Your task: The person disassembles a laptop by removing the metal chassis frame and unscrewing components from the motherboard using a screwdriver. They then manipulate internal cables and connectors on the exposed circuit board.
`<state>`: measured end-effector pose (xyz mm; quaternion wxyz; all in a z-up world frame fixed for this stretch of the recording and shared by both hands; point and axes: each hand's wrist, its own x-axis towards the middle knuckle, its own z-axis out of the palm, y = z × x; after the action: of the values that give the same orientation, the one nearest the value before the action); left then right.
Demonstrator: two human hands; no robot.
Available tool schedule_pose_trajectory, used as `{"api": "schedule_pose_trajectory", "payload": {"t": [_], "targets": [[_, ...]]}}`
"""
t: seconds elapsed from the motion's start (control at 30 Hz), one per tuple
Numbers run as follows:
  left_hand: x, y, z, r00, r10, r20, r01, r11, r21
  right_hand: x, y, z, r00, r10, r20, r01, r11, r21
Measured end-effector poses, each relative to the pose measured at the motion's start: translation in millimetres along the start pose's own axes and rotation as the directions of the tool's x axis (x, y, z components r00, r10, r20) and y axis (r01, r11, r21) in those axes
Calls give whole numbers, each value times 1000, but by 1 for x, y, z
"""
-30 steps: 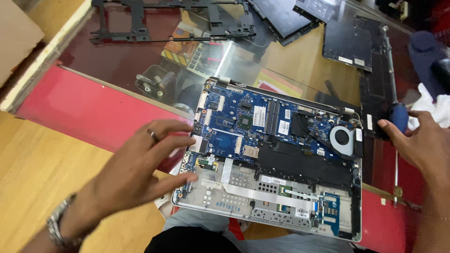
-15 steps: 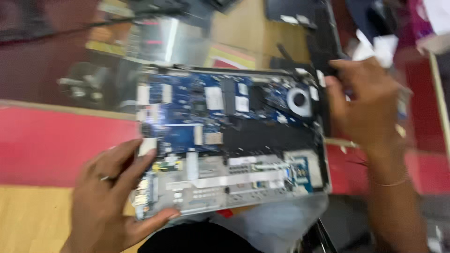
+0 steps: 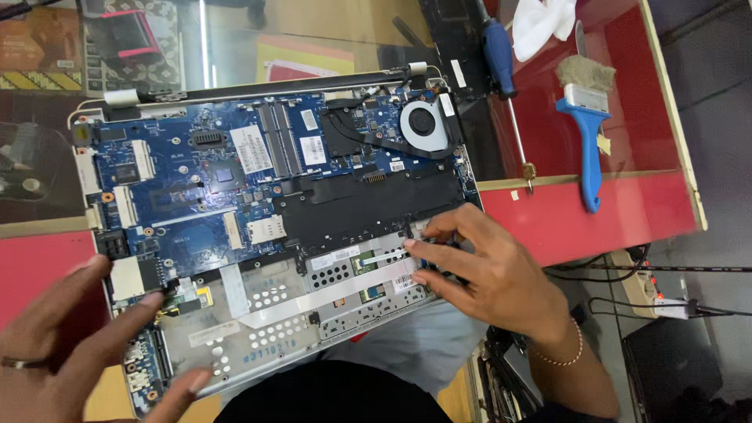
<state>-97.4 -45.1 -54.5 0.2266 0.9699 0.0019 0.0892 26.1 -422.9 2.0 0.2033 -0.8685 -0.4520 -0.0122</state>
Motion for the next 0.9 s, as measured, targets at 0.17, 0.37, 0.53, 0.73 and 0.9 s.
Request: {"api": "schedule_pose_trajectory", "payload": {"t": [0.17, 0.37, 0.53, 0.73, 0.9], "targets": [[15, 16, -10, 993, 75, -95, -82, 994, -75, -9, -8, 11, 999, 3, -52, 0, 998, 62], [53, 28, -25, 887, 461, -30, -462, 885, -60, -2, -16, 18, 991, 94, -93, -91, 995, 29], [77, 37, -43, 833, 549, 66, -548, 836, -41, 8, -19, 17, 994, -28, -101, 12, 987, -158], [96, 53, -45, 785, 612, 94, -611, 791, -37, 11, -28, 21, 981, -78, -180, 42, 979, -198], [118, 66, -25, 683, 709, 175, -704, 703, -102, 7, -27, 25, 975, -65, -213, 20, 979, -205]]}}
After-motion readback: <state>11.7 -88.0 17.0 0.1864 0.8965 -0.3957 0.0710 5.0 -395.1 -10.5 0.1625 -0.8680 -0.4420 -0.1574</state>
